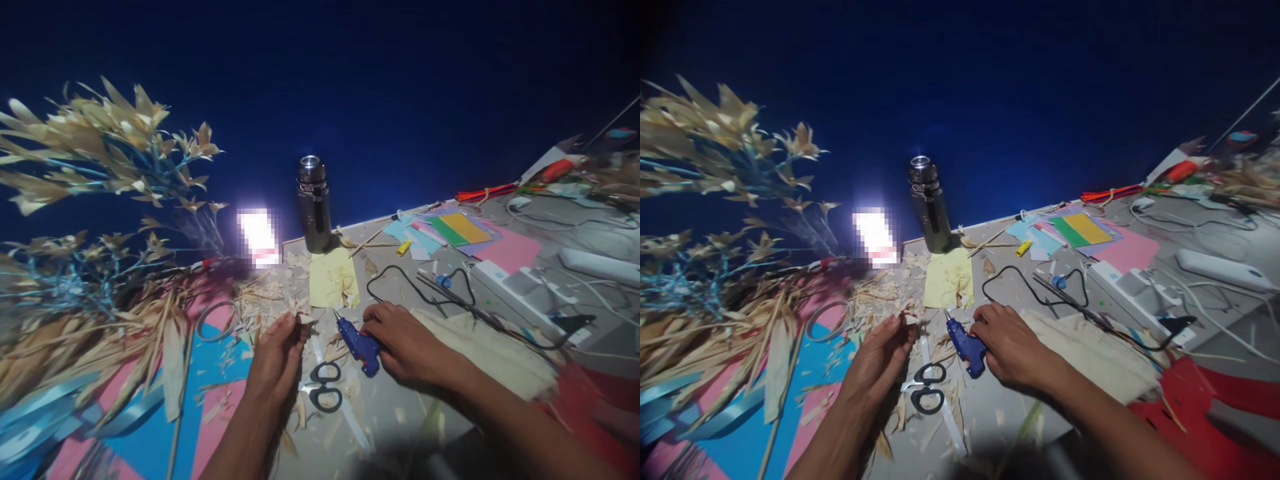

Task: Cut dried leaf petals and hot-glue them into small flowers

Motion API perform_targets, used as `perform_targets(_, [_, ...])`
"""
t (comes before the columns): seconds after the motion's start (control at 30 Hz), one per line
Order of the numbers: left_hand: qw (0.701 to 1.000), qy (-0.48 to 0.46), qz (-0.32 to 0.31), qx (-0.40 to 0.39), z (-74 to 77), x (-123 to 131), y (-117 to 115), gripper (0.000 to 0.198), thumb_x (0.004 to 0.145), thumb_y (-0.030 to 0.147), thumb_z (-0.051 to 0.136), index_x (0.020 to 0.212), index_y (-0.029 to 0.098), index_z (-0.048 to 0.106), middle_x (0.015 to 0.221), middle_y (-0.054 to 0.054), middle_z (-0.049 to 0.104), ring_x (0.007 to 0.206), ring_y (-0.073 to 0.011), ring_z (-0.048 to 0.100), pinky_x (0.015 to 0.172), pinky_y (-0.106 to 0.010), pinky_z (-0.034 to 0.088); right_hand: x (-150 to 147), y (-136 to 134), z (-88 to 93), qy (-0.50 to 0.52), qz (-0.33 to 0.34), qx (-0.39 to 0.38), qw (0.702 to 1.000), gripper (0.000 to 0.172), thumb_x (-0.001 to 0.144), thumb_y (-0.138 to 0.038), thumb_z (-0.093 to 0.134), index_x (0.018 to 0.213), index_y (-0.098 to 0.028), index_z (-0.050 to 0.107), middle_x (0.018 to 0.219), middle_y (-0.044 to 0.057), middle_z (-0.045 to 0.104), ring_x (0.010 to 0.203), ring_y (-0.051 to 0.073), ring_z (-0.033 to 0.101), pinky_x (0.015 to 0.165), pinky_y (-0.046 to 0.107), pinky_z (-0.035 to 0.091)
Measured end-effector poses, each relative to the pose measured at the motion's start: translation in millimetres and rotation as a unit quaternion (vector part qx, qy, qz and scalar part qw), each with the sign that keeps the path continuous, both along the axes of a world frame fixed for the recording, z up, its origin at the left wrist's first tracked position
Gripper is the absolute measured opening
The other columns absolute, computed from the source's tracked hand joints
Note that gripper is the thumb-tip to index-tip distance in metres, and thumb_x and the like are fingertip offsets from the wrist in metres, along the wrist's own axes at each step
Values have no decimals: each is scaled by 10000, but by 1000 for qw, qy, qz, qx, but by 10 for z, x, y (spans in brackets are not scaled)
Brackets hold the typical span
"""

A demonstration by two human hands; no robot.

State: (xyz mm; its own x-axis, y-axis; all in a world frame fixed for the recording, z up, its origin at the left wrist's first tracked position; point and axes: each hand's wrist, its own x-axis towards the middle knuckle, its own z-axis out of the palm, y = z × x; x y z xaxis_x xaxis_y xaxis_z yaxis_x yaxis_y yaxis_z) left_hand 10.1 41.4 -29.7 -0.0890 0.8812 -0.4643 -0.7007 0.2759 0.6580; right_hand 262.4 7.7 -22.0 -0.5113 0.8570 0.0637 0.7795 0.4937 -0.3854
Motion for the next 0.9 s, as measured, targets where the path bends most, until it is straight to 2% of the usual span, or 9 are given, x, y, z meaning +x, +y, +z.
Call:
perform_targets(0.07, [1000,1,4,-1,-8,-3,6,133,767,-5,768,723,116,735,741,-48,733,685,-130,687,644,-212,605,63,37,-4,36,-8,-4,999,461,727,-65,582,1167,-186,648,1231,122,632,1113,298,544,969,449,415])
perform_targets(0.17, [1000,0,3,2,-15,-4,7,116,784,0,755,738,105,741,751,-59,731,688,-134,688,644,-219,609,126,83,10,132,-30,-51,989,430,735,-85,568,1146,-190,637,1161,99,676,1045,267,602,942,412,452])
perform_targets(0.3, [1000,-3,5,1,-17,6,-8,120,809,-8,728,751,96,742,752,-52,712,680,-125,674,638,-212,608,99,83,-9,242,-17,-98,965,260,852,-197,591,1107,-194,641,1056,79,692,919,223,640,815,331,488])
perform_targets(0.37, [1000,-9,1,-2,-18,24,-24,129,810,-14,724,747,97,739,748,-45,702,663,-113,659,626,-202,601,46,57,-58,241,19,-63,968,191,923,-322,613,1052,-183,636,977,85,686,853,220,631,767,326,478])
perform_targets(0.47, [1000,-16,-15,-2,-22,64,-58,106,800,-7,739,745,84,739,750,-56,701,643,-110,647,610,-197,590,-52,15,-157,215,70,30,974,320,979,-499,587,1008,-182,612,902,94,674,782,224,604,694,328,440])
perform_targets(0.57, [999,-19,-26,3,-28,100,-91,78,762,9,784,755,75,742,747,-58,700,640,-111,644,617,-194,582,-132,-8,-233,191,95,88,973,428,1004,-604,503,978,-188,599,852,90,659,745,227,579,664,337,407])
perform_targets(0.7, [999,-15,-34,14,-40,119,-111,135,697,62,859,758,80,740,726,-43,695,620,-107,629,600,-190,562,-166,-10,-278,159,93,112,977,499,1015,-650,433,962,-181,596,836,88,650,739,230,568,686,355,392])
perform_targets(0.9, [999,-7,-46,19,-44,117,-126,251,612,123,931,777,89,744,692,-26,685,603,-110,614,520,-174,505,-148,-18,-320,117,88,95,985,468,1014,-633,457,931,-190,585,823,75,652,733,224,575,710,351,368])
